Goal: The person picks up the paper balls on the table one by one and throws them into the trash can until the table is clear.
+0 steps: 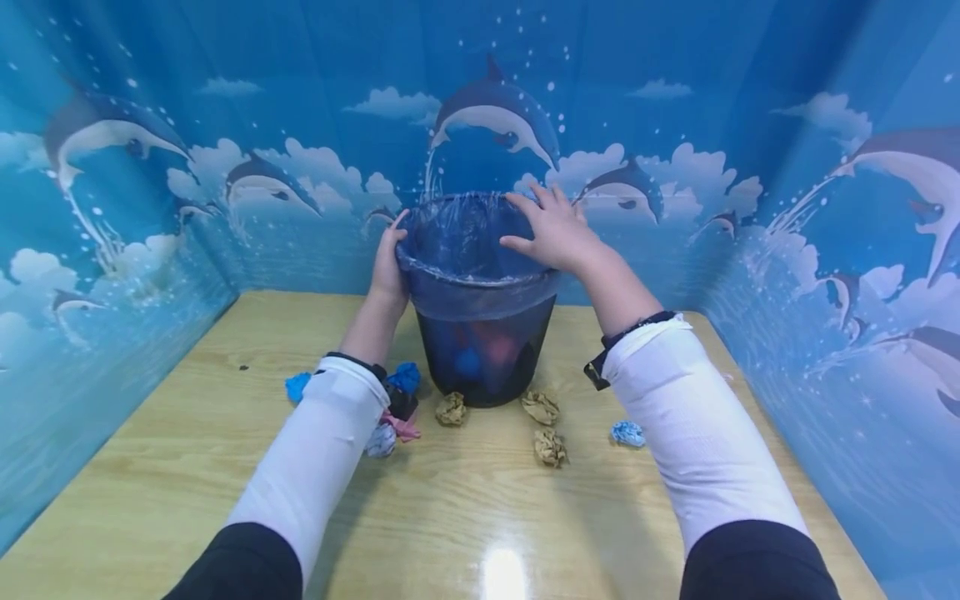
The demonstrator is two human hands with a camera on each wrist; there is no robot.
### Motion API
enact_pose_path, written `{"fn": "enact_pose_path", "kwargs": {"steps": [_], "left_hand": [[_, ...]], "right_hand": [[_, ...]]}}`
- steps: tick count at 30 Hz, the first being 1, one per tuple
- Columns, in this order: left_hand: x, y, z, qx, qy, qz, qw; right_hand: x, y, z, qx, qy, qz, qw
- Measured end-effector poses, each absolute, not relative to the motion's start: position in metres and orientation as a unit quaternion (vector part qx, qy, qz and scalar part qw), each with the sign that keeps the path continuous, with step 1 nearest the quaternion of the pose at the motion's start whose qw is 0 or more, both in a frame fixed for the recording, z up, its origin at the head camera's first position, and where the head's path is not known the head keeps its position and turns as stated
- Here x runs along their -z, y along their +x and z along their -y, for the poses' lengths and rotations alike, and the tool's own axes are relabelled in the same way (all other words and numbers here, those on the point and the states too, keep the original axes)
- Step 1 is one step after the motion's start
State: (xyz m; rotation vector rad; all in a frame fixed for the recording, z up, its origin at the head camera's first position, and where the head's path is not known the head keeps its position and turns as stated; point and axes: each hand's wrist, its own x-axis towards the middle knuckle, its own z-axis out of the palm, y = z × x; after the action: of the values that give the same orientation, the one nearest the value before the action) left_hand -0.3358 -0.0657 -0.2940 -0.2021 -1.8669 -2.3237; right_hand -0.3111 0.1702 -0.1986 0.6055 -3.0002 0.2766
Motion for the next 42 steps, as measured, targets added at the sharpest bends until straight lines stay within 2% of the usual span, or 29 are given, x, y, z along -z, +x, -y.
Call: {"fn": "enact_pose_path", "kwargs": {"steps": [12,21,29,37,42], "left_hand": [[0.297,-0.335,0.067,0.78,-0.067,0.617,0.076],[0.294,-0.335,0.064,0.779,-0.074,0.618,0.077],[0.293,-0.335,0.067,0.778,-0.077,0.617,0.083],[0.293,-0.334,0.068,0.776,-0.067,0.623,0.074],[0.294,-0.334,0.067,0.778,-0.063,0.622,0.066]], "right_hand": [[0.197,-0.295,-0.2,-0.133,0.172,0.974,0.068],[0.209,-0.274,-0.24,-0.17,0.14,0.97,0.099],[0.233,-0.249,-0.263,-0.19,0.14,0.965,0.116],[0.264,-0.225,-0.276,-0.222,0.141,0.961,0.087],[0.283,-0.212,-0.283,-0.21,0.153,0.962,0.089]]}}
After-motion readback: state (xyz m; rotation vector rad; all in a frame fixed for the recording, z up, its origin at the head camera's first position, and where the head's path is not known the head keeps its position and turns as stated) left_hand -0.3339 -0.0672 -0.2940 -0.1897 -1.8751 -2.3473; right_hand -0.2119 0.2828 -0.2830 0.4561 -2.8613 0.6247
